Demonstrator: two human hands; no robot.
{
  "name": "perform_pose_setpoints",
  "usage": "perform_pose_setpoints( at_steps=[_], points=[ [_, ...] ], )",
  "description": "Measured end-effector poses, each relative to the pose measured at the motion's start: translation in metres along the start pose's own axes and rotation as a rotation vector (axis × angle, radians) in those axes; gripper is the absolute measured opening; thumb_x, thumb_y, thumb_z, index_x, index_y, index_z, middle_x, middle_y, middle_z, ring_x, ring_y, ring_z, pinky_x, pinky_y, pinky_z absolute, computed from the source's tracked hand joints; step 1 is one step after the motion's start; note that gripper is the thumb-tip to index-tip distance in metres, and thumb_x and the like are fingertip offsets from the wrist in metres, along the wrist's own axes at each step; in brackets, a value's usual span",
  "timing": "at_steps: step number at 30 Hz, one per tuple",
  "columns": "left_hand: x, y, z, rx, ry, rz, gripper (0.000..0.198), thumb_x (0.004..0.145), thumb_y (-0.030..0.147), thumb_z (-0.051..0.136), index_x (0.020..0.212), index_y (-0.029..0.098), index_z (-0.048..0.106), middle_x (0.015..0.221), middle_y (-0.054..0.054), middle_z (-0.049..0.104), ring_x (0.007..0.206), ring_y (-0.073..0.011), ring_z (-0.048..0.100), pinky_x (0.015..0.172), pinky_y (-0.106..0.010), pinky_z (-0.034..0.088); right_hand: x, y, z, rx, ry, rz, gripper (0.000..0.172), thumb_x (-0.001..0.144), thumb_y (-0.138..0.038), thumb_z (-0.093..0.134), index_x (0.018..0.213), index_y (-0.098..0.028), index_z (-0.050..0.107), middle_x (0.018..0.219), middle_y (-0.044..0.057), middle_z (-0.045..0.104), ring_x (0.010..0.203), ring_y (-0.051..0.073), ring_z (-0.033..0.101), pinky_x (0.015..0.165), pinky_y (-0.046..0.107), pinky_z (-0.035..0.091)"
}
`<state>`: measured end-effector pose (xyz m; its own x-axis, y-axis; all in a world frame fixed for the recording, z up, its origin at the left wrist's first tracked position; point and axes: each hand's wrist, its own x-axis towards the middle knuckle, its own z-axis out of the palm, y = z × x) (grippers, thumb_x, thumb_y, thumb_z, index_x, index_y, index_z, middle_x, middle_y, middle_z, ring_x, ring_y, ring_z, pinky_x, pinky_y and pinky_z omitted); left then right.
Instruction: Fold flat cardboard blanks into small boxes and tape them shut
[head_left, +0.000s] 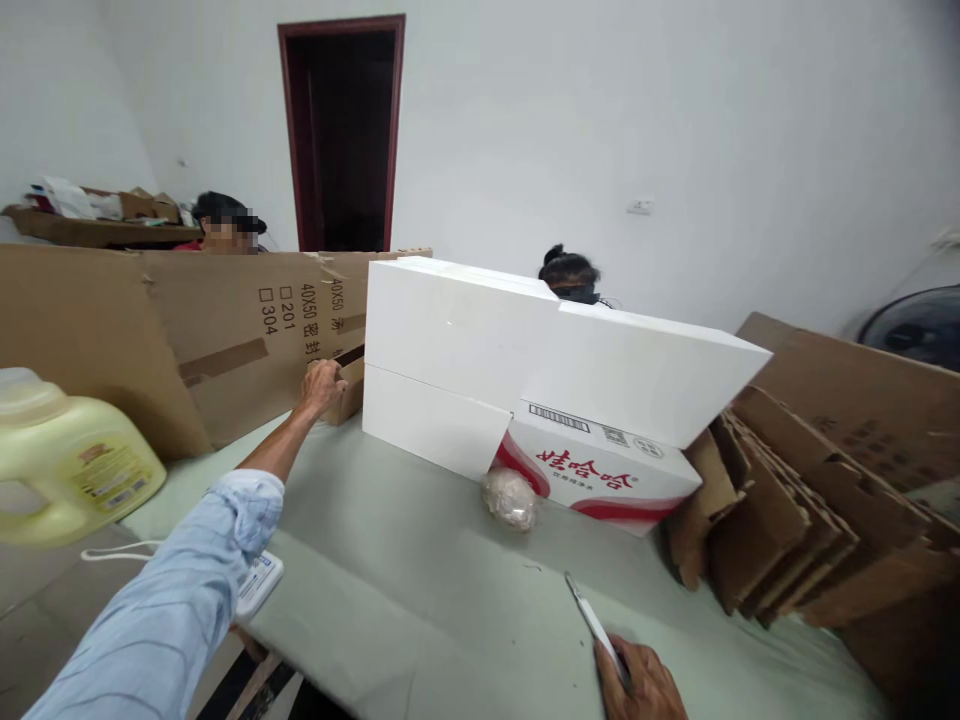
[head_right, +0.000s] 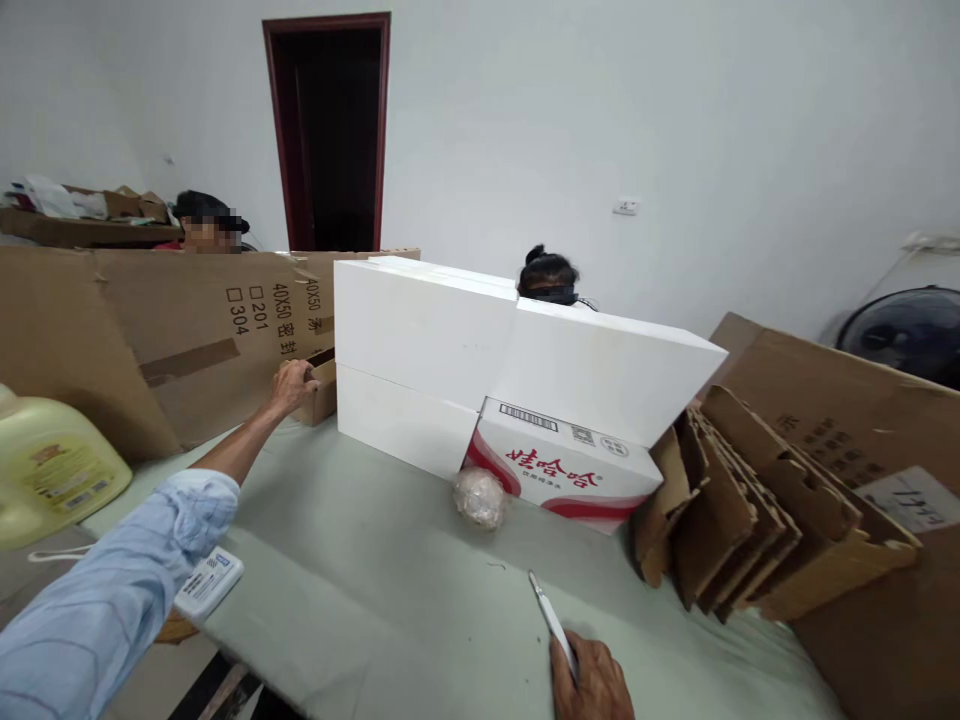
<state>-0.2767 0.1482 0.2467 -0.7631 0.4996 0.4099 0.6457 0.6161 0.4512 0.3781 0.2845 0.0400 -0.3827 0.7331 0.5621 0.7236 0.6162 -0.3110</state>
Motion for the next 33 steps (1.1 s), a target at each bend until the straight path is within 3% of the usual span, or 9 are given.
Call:
perform_pose_setpoints(
  at_steps=[5,10,12,15,18,21,24,30,33],
  points=[
    [-0.072,-0.004,-0.035,0.037,0.120,-0.139,0.031,0.097,0.034,0.072,0.122,0.015,0.073,0.123,-0.015,0.074,0.118,-0.0349,0.070,0.101,-0.052,0.058,0.002,-0.011,-0.001,-0.010,-0.003,0.005,0.053,0.110,-0.058,0.039,0.101,-0.020,0.076,0.093,0.011,0.073,0.090,0.029,0.069,0.085,0.041,0.051],
    [-0.178,-0.005,-0.067,-0.013,0.227,-0.176,0.035,0.090,0.045,0.062,0.111,0.019,0.073,0.114,-0.015,0.075,0.113,-0.0384,0.070,0.100,-0.052,0.058,0.001,-0.030,-0.011,-0.025,-0.048,0.084,0.045,0.111,-0.045,0.041,0.098,-0.018,0.075,0.095,0.013,0.072,0.093,0.028,0.063,0.086,0.039,0.046],
    [-0.220,-0.005,-0.076,-0.049,0.249,-0.168,0.035,0.086,0.047,0.060,0.108,0.020,0.070,0.111,-0.014,0.075,0.113,-0.0407,0.070,0.101,-0.057,0.057,-0.002,-0.034,-0.015,-0.051,-0.061,0.114,0.038,0.110,-0.039,0.045,0.099,-0.018,0.074,0.095,0.012,0.071,0.093,0.027,0.061,0.085,0.037,0.044],
    [-0.274,-0.004,-0.084,-0.167,0.318,-0.039,0.031,0.086,0.056,0.063,0.102,0.029,0.066,0.104,-0.006,0.072,0.107,-0.0396,0.071,0.097,-0.058,0.059,-0.009,-0.033,-0.022,-0.084,-0.054,0.175,0.030,0.108,-0.031,0.048,0.098,-0.018,0.074,0.095,0.010,0.069,0.092,0.025,0.058,0.085,0.036,0.042],
    [-0.314,0.000,-0.087,-0.361,0.242,0.195,0.019,0.090,0.051,0.066,0.102,0.036,0.064,0.097,0.001,0.069,0.084,-0.0305,0.071,0.084,-0.050,0.060,-0.013,-0.029,-0.031,-0.081,-0.023,0.234,0.026,0.107,-0.028,0.051,0.096,-0.018,0.072,0.095,0.010,0.067,0.093,0.025,0.056,0.085,0.036,0.040],
    [-0.334,0.014,-0.090,-0.538,0.125,0.429,0.013,0.089,0.040,0.070,0.101,0.036,0.067,0.092,0.002,0.070,0.077,-0.0255,0.070,0.077,-0.042,0.059,-0.014,-0.027,-0.042,-0.026,0.004,0.261,0.027,0.106,-0.030,0.050,0.099,-0.017,0.073,0.096,0.011,0.065,0.095,0.026,0.055,0.088,0.038,0.041],
    [-0.338,0.031,-0.093,-0.621,-0.025,0.565,0.007,0.090,0.028,0.068,0.096,0.031,0.070,0.095,-0.001,0.073,0.083,-0.0228,0.072,0.073,-0.035,0.058,-0.012,-0.033,-0.049,0.078,0.017,0.250,0.034,0.106,-0.039,0.049,0.113,-0.016,0.073,0.105,0.015,0.067,0.103,0.030,0.057,0.095,0.044,0.045],
    [-0.324,0.044,-0.097,-0.657,-0.274,0.588,0.006,0.087,0.024,0.062,0.082,0.024,0.065,0.091,-0.003,0.069,0.080,-0.0193,0.065,0.075,-0.030,0.055,-0.013,-0.080,-0.068,0.440,-0.115,0.163,0.054,0.107,-0.057,0.052,0.148,-0.023,0.060,0.143,0.015,0.067,0.119,0.028,0.068,0.092,0.041,0.059],
    [-0.315,0.045,-0.100,-0.670,-0.346,0.592,0.006,0.085,0.024,0.061,0.079,0.024,0.063,0.091,-0.003,0.069,0.086,-0.0203,0.065,0.082,-0.032,0.055,-0.012,-0.112,-0.084,0.747,-0.264,0.134,0.072,0.099,-0.060,0.068,0.162,-0.029,0.049,0.164,0.014,0.056,0.141,0.033,0.062,0.106,0.047,0.057]
  ],
)
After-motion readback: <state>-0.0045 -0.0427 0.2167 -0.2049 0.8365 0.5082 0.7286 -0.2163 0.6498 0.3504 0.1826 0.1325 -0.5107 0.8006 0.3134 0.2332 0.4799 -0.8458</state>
